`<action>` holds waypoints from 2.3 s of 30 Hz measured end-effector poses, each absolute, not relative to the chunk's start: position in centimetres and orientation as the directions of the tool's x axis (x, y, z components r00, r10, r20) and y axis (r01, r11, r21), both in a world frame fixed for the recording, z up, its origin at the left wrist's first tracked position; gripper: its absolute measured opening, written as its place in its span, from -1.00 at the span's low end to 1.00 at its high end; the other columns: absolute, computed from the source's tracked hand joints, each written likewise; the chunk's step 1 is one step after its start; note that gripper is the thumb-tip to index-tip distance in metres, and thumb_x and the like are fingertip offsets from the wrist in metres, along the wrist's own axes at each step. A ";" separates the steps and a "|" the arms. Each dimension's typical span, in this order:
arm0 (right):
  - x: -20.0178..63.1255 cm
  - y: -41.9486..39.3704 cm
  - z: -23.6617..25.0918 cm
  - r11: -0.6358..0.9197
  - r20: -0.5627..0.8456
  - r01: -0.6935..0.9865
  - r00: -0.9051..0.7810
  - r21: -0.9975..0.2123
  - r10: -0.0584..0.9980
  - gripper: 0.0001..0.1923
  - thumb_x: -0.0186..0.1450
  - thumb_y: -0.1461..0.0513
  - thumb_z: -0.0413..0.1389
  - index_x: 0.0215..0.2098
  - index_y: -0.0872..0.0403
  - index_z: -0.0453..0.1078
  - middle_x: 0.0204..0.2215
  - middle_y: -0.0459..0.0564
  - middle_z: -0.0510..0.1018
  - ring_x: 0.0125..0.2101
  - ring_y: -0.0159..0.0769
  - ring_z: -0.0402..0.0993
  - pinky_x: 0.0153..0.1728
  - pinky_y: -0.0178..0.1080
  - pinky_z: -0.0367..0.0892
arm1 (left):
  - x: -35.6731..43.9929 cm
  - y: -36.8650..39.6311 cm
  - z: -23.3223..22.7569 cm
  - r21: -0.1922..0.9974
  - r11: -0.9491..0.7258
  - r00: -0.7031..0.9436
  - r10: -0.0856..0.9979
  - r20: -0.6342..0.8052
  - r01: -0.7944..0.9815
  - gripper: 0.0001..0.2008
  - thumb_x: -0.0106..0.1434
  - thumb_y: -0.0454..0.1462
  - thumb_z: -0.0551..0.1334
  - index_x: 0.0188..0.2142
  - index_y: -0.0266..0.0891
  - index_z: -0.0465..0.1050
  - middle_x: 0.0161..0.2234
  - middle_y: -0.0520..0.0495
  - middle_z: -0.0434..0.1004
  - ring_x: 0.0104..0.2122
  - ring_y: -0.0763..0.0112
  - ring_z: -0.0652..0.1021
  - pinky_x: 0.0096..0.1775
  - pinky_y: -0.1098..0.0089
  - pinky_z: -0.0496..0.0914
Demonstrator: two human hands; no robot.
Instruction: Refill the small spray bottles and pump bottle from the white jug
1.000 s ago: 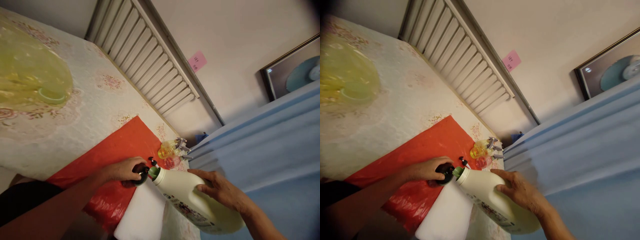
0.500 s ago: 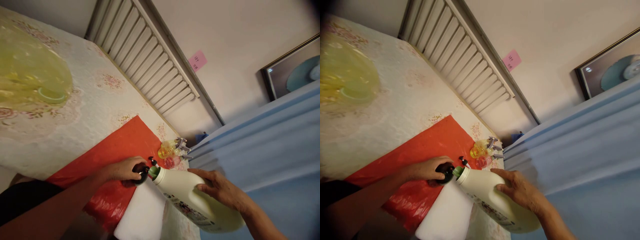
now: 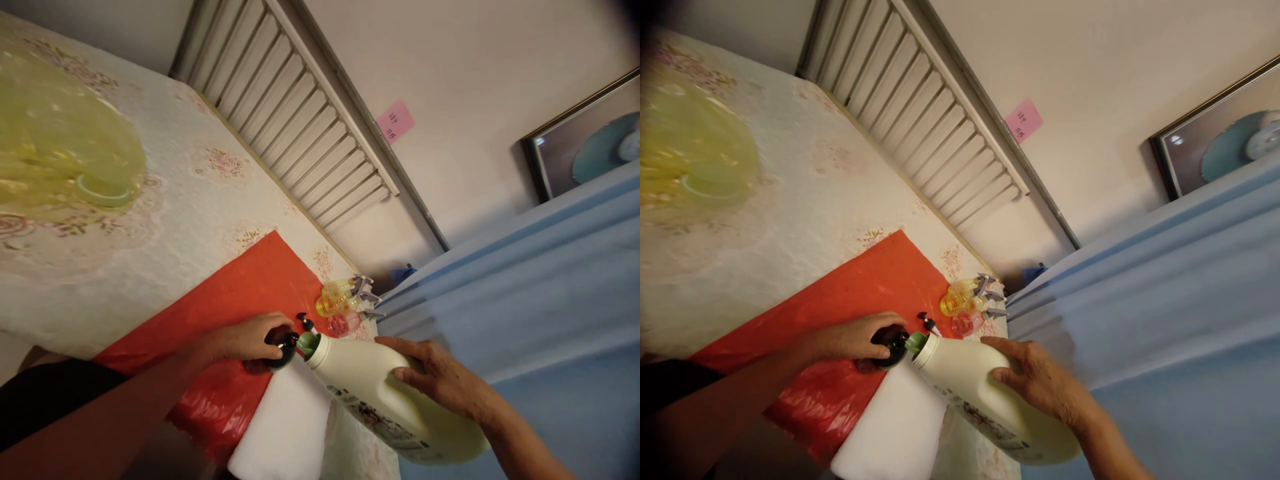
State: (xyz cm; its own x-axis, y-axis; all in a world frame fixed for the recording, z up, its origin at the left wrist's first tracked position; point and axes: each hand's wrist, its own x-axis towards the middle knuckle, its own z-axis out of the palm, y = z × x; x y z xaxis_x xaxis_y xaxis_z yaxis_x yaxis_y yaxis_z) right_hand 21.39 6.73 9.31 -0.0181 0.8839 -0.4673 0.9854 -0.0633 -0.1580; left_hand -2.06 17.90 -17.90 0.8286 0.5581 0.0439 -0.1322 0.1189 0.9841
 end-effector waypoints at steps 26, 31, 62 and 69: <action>20.6 6.8 9.6 -0.033 -0.462 0.992 -0.028 -0.124 0.887 -0.46 0.33 0.02 0.08 0.23 0.00 0.33 -0.03 0.01 0.60 -0.13 -0.04 0.53 -0.10 -0.11 0.42 | -2.0 17.9 -18.0 0.988 0.083 0.813 0.579 0.061 -0.133 -0.61 0.02 -0.29 0.20 -0.10 -0.20 0.34 -0.35 -0.04 0.44 -0.56 0.33 0.50 -0.63 0.43 0.30; 20.7 6.8 9.7 -0.039 -0.461 0.993 -0.017 -0.110 0.887 -0.47 0.33 0.05 0.08 0.23 0.00 0.31 -0.02 -0.01 0.59 -0.13 -0.06 0.54 -0.10 -0.14 0.42 | -1.8 18.0 -18.3 0.988 0.096 0.821 0.569 0.045 -0.121 -0.60 0.02 -0.28 0.20 -0.09 -0.16 0.33 -0.32 -0.02 0.43 -0.57 0.35 0.51 -0.63 0.44 0.34; 20.2 6.9 9.8 -0.012 -0.438 0.998 -0.015 -0.059 0.899 -0.45 0.30 0.03 0.09 0.23 -0.01 0.33 -0.12 0.02 0.64 -0.22 -0.08 0.55 -0.15 -0.14 0.45 | -1.8 18.1 -18.5 0.991 0.066 0.814 0.579 0.055 -0.114 -0.62 0.03 -0.30 0.19 -0.10 -0.15 0.34 -0.29 -0.03 0.43 -0.53 0.33 0.53 -0.64 0.46 0.34; 20.1 6.9 9.9 -0.027 -0.455 0.997 -0.009 -0.072 0.891 -0.44 0.32 0.02 0.07 0.24 0.02 0.31 -0.09 0.02 0.63 -0.20 -0.08 0.55 -0.18 -0.17 0.46 | -1.6 18.2 -18.9 0.991 0.061 0.816 0.574 0.063 -0.120 -0.60 0.03 -0.30 0.18 -0.08 -0.13 0.34 -0.30 -0.03 0.44 -0.54 0.34 0.52 -0.65 0.46 0.34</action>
